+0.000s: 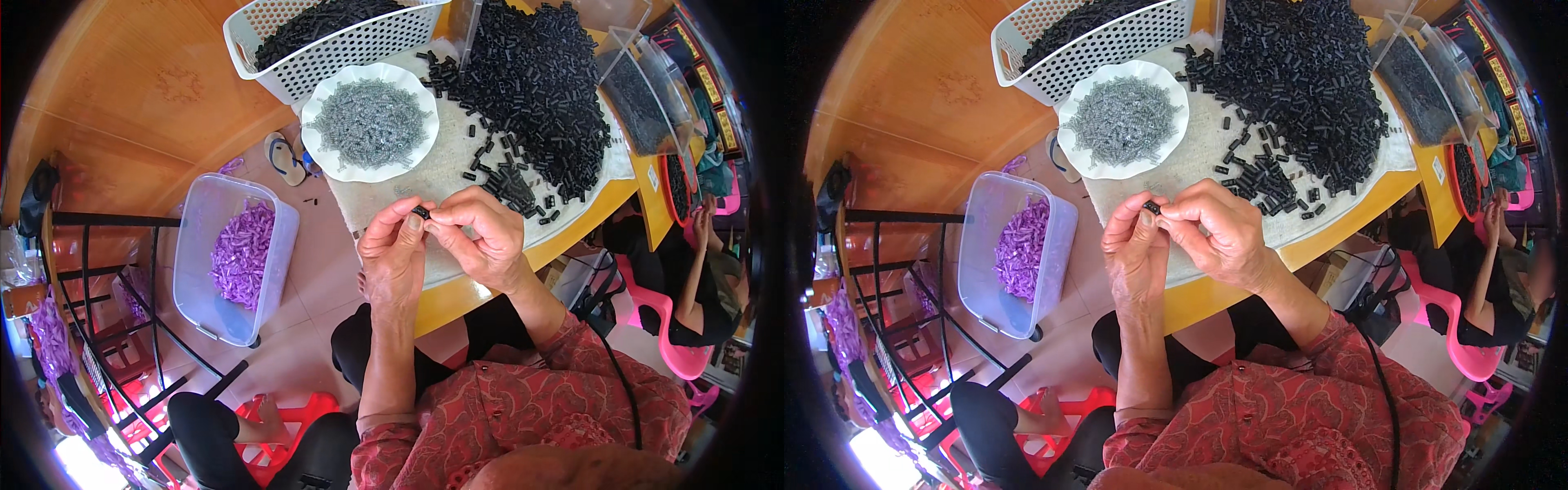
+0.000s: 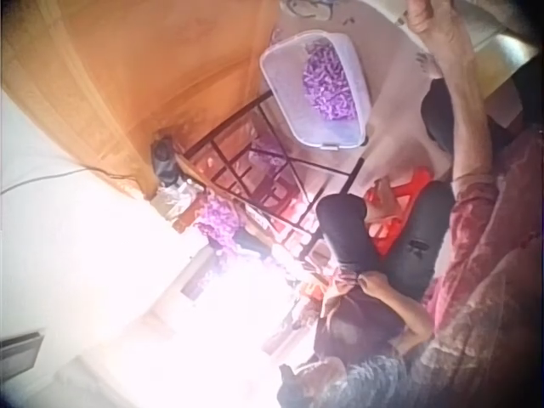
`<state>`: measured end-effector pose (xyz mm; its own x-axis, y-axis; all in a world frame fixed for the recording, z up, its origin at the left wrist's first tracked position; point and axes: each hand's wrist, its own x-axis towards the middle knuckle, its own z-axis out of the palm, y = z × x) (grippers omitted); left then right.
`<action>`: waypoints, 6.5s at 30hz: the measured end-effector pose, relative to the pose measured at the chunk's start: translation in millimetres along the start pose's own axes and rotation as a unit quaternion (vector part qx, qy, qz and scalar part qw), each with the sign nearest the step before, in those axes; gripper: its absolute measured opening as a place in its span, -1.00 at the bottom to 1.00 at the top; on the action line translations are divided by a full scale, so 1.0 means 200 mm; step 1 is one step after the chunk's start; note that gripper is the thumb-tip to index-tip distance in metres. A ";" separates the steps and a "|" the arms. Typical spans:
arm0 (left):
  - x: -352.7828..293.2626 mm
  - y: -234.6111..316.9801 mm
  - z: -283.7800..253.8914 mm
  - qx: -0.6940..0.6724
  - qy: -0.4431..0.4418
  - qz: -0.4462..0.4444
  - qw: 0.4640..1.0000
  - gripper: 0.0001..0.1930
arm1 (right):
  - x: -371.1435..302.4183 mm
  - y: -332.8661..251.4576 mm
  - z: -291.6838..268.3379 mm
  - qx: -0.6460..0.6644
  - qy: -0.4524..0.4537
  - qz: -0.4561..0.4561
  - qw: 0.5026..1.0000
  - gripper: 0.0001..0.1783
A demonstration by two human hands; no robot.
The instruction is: The person assembles small plastic components by hand, repeatedly picking pieces from the table and fitting them together.
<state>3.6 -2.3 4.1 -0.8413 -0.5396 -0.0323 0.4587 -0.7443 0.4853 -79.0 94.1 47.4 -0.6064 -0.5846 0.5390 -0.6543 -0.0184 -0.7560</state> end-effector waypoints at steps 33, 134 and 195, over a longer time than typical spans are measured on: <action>0.01 0.03 0.00 0.023 -0.036 -0.051 0.998 -0.56 | 0.10 0.04 -0.12 0.038 -0.096 -0.031 0.994 -0.62; 0.02 -0.03 0.14 0.350 0.091 -0.049 0.931 -0.79 | 0.10 0.37 -0.33 -0.359 0.010 0.089 0.929 -0.84; 0.02 0.12 0.03 0.106 0.081 -0.022 0.991 -0.74 | 0.00 0.04 -0.06 0.019 0.009 0.083 0.996 -0.84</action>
<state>10.0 -20.8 20.8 -0.7942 -0.5773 -0.1897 0.3372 -0.6783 0.6528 -90.0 103.9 46.3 -0.7132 -0.5670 0.4121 -0.5273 0.0467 -0.8484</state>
